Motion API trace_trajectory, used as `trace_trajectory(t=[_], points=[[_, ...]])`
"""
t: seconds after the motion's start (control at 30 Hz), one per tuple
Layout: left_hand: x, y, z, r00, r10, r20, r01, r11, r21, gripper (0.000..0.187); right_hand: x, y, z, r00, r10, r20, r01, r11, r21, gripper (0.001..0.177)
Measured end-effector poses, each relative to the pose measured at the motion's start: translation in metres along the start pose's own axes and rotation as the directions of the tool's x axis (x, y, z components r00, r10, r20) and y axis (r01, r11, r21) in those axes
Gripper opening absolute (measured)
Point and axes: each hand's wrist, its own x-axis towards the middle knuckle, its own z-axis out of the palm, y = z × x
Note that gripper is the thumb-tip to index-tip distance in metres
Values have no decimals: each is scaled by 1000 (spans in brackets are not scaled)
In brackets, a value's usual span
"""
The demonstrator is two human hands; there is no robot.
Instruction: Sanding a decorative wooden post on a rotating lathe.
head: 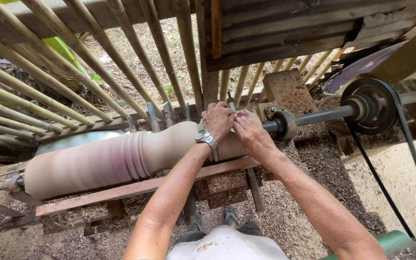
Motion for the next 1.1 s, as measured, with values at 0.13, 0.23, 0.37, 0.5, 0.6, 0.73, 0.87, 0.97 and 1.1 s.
trace_trajectory(t=[0.13, 0.23, 0.37, 0.5, 0.6, 0.73, 0.87, 0.97, 1.1], points=[[-1, 14, -9, 1000, -4, 11, 4, 1000, 29, 19, -3, 4, 1, 1000, 7, -6, -7, 1000, 9, 41], [0, 15, -6, 1000, 5, 8, -5, 1000, 19, 18, -5, 6, -2, 1000, 8, -2, -8, 1000, 16, 43], [6, 12, 4, 1000, 19, 22, -19, 1000, -10, 20, -7, 9, -7, 1000, 12, -20, -12, 1000, 18, 45], [8, 19, 3, 998, 2, 60, -4, 999, 31, 20, -11, 15, -2, 999, 26, -29, -24, 998, 62, 43], [16, 9, 16, 994, -26, 102, 29, 999, -24, 21, -9, 17, -4, 999, 38, -21, -37, 997, 72, 42], [17, 13, 9, 993, -53, 106, 48, 998, 42, 21, -7, 15, -5, 999, 48, -18, -46, 994, 96, 44], [19, 12, 3, 991, -73, 112, 69, 997, 41, 20, -5, 17, 2, 999, 21, -29, -19, 997, 69, 48], [21, 8, 3, 988, -95, 125, 88, 994, 60, 19, -3, 16, 5, 1000, 15, -24, -14, 998, 66, 47], [24, 2, 4, 985, -128, 117, 120, 990, 72, 20, 1, 14, 6, 999, 29, -15, -27, 993, 117, 42]])
